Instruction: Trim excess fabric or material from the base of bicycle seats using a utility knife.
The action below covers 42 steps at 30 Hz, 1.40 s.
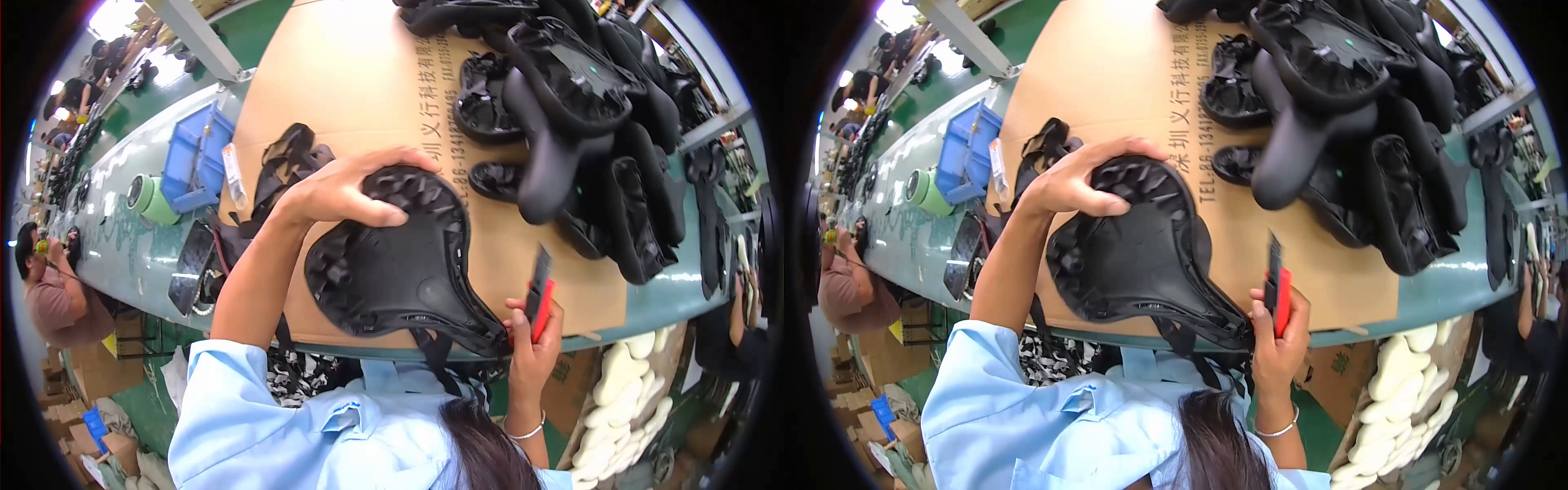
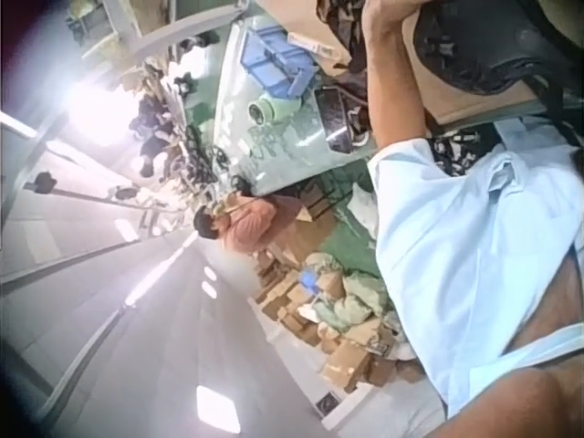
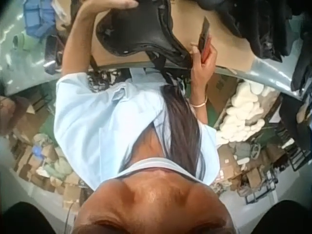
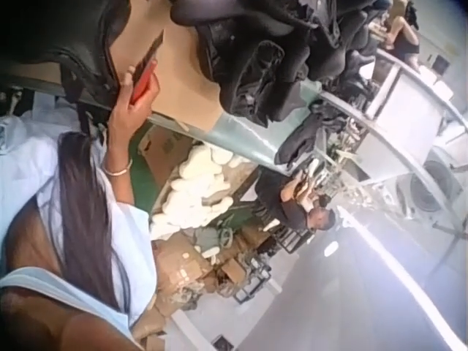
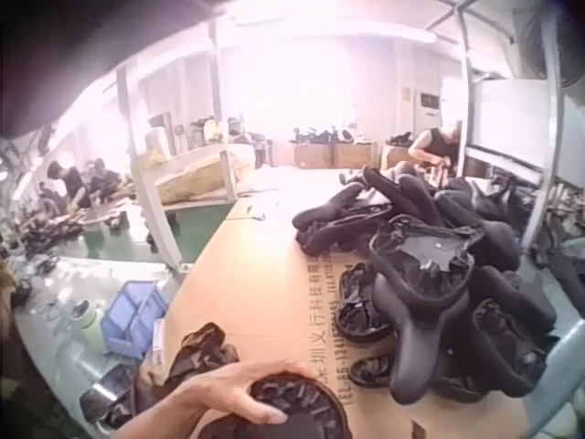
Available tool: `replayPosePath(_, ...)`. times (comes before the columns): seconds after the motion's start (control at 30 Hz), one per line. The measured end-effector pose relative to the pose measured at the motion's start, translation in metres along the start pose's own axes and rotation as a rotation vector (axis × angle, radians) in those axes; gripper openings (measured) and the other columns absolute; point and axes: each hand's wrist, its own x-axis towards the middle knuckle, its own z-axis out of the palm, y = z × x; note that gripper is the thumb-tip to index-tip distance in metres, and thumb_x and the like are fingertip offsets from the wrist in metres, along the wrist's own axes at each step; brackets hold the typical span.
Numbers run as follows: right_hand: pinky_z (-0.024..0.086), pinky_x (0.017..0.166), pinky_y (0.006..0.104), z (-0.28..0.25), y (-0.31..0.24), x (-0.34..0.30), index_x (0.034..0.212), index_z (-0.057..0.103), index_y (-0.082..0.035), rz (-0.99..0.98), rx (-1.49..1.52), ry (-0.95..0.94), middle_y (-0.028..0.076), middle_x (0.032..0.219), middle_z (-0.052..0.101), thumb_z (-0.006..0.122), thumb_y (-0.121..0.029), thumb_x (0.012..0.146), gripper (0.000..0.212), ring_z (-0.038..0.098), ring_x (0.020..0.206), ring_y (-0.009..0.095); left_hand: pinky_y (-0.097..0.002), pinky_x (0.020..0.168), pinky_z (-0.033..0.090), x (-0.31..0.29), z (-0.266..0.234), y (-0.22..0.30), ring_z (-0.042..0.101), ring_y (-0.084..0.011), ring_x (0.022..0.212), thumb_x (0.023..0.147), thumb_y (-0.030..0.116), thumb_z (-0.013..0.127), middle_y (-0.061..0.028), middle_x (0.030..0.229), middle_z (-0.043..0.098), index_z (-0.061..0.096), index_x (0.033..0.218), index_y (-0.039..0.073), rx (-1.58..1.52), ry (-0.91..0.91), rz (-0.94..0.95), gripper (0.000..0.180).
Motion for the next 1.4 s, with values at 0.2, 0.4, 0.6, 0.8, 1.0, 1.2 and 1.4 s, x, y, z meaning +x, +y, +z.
replayPosePath(0.2, 0.047, 0.062, 0.0266, -0.021, -0.022, 0.001, 0.117, 0.050, -0.001, -0.030, -0.376, -0.061, 0.009, 0.084, 0.066, 0.067, -0.012, 0.088, 0.036, 0.057, 0.065, 0.011, -0.0410, 0.079, 0.046, -0.005, 0.096, 0.032, 0.056, -0.0320, 0.088, 0.076, 0.014, 0.070, -0.0141, 0.090, 0.057, 0.061, 0.093, 0.005, 0.807, 0.653, 0.087, 0.021)
replayPosePath(0.4, 0.050, 0.064, 0.0372, 0.030, -0.045, 0.015, 0.117, 0.050, -0.002, -0.251, -0.515, -0.336, 0.017, 0.087, 0.065, 0.073, -0.009, 0.078, 0.046, 0.062, 0.068, 0.029, -0.0365, 0.061, 0.045, -0.024, 0.162, 0.023, 0.058, -0.0257, 0.067, 0.079, 0.013, 0.069, -0.0096, 0.073, 0.058, 0.066, 0.079, 0.003, 0.589, 0.624, -0.190, 0.011)
replayPosePath(0.6, 0.051, 0.067, 0.0350, 0.031, -0.043, 0.018, 0.112, 0.051, -0.001, -0.086, -0.277, -0.275, 0.017, 0.088, 0.066, 0.066, -0.001, 0.081, 0.035, 0.067, 0.076, 0.028, -0.0353, 0.065, 0.040, -0.024, 0.172, 0.025, 0.055, -0.0214, 0.064, 0.076, 0.018, 0.072, -0.0053, 0.068, 0.058, 0.067, 0.072, 0.005, 0.474, 0.679, -0.297, 0.015)
replayPosePath(0.8, 0.052, 0.071, 0.0318, 0.027, -0.040, 0.014, 0.111, 0.052, 0.000, -0.105, -0.220, -0.357, 0.015, 0.094, 0.067, 0.068, -0.004, 0.082, 0.033, 0.068, 0.081, 0.023, -0.0338, 0.066, 0.038, -0.031, 0.175, 0.028, 0.053, -0.0190, 0.063, 0.073, 0.017, 0.074, -0.0030, 0.067, 0.057, 0.065, 0.070, 0.005, 0.460, 0.705, -0.276, 0.016)
replayPosePath(1.0, 0.052, 0.073, 0.0303, -0.028, -0.046, 0.016, 0.125, 0.056, -0.002, -0.332, -0.445, -0.386, 0.015, 0.104, 0.068, 0.067, -0.005, 0.086, 0.041, 0.068, 0.082, 0.026, -0.0298, 0.063, 0.038, -0.040, 0.169, 0.027, 0.048, -0.0155, 0.061, 0.071, 0.012, 0.073, -0.0025, 0.066, 0.056, 0.064, 0.069, 0.004, 0.308, 0.673, -0.284, 0.013)
replayPosePath(1.2, 0.049, 0.064, 0.0318, -0.034, -0.048, 0.024, 0.125, 0.062, -0.007, -0.425, -0.572, -0.604, 0.015, 0.090, 0.069, 0.067, -0.004, 0.083, 0.042, 0.062, 0.067, 0.024, -0.0258, 0.056, 0.038, -0.043, 0.168, 0.023, 0.047, -0.0126, 0.058, 0.068, 0.008, 0.072, -0.0022, 0.061, 0.055, 0.063, 0.065, 0.003, 0.217, 0.722, -0.229, 0.011)
replayPosePath(1.4, 0.048, 0.061, 0.0312, -0.052, -0.050, 0.024, 0.127, 0.061, -0.011, -0.354, -0.572, -0.686, 0.015, 0.086, 0.068, 0.067, -0.003, 0.082, 0.045, 0.061, 0.063, 0.023, -0.0257, 0.057, 0.038, -0.045, 0.167, 0.023, 0.048, -0.0119, 0.058, 0.067, 0.007, 0.072, -0.0020, 0.063, 0.059, 0.063, 0.066, 0.003, 0.186, 0.669, -0.174, 0.010)
